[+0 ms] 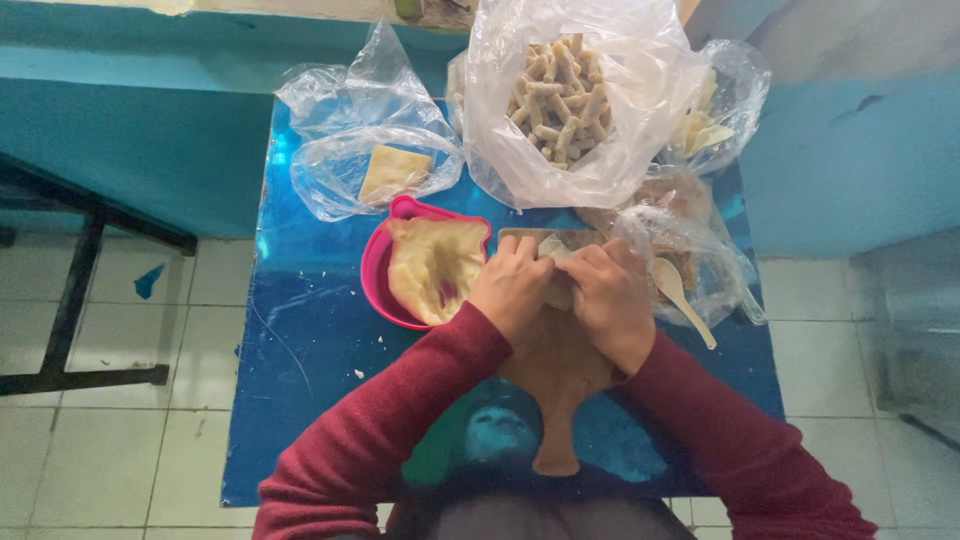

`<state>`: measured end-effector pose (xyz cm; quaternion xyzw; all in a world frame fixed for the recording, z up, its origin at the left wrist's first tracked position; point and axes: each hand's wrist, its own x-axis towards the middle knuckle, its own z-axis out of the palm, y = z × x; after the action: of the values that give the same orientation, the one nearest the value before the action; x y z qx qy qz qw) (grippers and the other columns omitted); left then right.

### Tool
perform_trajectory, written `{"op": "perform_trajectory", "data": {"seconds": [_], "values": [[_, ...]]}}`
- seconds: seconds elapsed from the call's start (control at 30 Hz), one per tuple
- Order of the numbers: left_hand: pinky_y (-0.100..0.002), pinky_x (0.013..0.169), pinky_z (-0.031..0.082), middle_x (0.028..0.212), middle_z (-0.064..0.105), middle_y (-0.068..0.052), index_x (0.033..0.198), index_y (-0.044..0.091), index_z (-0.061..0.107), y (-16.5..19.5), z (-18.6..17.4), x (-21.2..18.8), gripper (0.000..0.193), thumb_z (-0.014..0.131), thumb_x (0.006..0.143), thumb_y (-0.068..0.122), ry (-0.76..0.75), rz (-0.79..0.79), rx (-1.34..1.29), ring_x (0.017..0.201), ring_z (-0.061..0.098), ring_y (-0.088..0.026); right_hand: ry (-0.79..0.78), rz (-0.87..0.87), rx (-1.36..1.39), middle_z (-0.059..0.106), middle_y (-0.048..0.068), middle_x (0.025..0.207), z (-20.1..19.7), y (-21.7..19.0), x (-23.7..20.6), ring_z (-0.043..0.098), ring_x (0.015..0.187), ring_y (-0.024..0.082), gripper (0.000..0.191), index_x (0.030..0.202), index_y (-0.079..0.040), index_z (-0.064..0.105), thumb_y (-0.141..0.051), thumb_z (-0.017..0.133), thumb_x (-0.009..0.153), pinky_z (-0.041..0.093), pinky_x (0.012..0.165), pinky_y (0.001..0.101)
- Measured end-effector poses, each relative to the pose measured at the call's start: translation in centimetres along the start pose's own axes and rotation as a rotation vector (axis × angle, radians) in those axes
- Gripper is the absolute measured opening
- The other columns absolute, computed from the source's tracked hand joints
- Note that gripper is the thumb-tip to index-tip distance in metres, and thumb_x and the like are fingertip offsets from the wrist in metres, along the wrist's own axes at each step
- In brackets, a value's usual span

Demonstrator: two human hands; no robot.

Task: The person spoons filling from a pink bowl onto square dough wrappers, folds the wrappers over the filling into triangular dumplings on a wooden board, and places the finished dumplings into a plastic bag on the table.

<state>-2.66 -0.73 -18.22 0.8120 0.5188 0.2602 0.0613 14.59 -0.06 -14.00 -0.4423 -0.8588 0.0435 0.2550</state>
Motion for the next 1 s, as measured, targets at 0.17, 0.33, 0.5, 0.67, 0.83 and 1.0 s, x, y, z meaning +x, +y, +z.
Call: {"op": "perform_trajectory", "data": {"seconds": [0.17,0.33,0.5,0.67,0.83,1.0], "values": [[-0.041,0.088,0.053,0.099,0.062,-0.013,0.095,0.006,0.064,0.3,0.1,0.7,0.010,0.063,0.086,0.010,-0.012,-0.036,0.072,0.101,0.060,-0.031,0.049,-0.021,-0.010,0.071,-0.001,0.103,-0.6,-0.6,-0.3,0.058,0.098,0.027,0.019,0.103,-0.015,0.076,-0.019,0.066,0.087,0.041,0.090,0.0449],[-0.042,0.078,0.050,0.094,0.062,-0.011,0.094,0.008,0.060,1.3,-1.3,0.7,0.013,0.063,0.084,0.017,0.128,-0.076,0.094,0.097,0.060,-0.030,0.027,0.023,-0.124,0.073,-0.003,0.111,-0.8,-1.0,0.2,0.057,0.098,0.026,0.014,0.097,-0.019,0.077,-0.025,0.068,0.089,0.041,0.088,0.0439],[-0.041,0.079,0.046,0.092,0.062,-0.006,0.092,0.015,0.061,1.7,-2.2,1.5,0.009,0.061,0.083,0.018,0.134,-0.129,0.288,0.095,0.060,-0.025,0.015,0.077,-0.189,0.073,-0.001,0.112,0.3,0.0,1.3,0.058,0.100,0.029,0.013,0.090,-0.021,0.079,-0.030,0.073,0.083,0.041,0.086,0.0469],[-0.041,0.079,0.044,0.088,0.063,-0.004,0.090,0.016,0.063,1.3,-1.9,1.7,0.007,0.061,0.083,0.017,0.114,-0.134,0.354,0.093,0.061,-0.024,-0.005,0.307,0.176,0.074,0.003,0.101,-0.1,3.0,3.1,0.064,0.096,0.020,0.016,0.097,-0.016,0.078,-0.030,0.074,0.091,0.048,0.087,0.0372],[-0.045,0.082,0.044,0.084,0.066,-0.005,0.083,0.016,0.067,1.0,-0.5,2.0,0.007,0.061,0.082,0.016,0.098,-0.129,0.383,0.089,0.063,-0.024,-0.078,0.494,0.862,0.076,0.001,0.100,-6.6,3.3,2.5,0.063,0.086,0.003,0.022,0.111,-0.005,0.074,-0.022,0.064,0.101,0.049,0.076,0.0205],[-0.045,0.082,0.044,0.081,0.069,-0.006,0.080,0.015,0.070,0.5,1.5,3.2,0.011,0.060,0.081,0.018,0.133,-0.208,0.474,0.087,0.064,-0.025,0.671,0.126,0.520,0.066,0.006,0.115,-10.8,-0.7,3.6,0.063,0.103,0.013,0.023,0.123,-0.002,0.060,-0.020,0.070,0.111,0.051,0.094,0.0269]]}}
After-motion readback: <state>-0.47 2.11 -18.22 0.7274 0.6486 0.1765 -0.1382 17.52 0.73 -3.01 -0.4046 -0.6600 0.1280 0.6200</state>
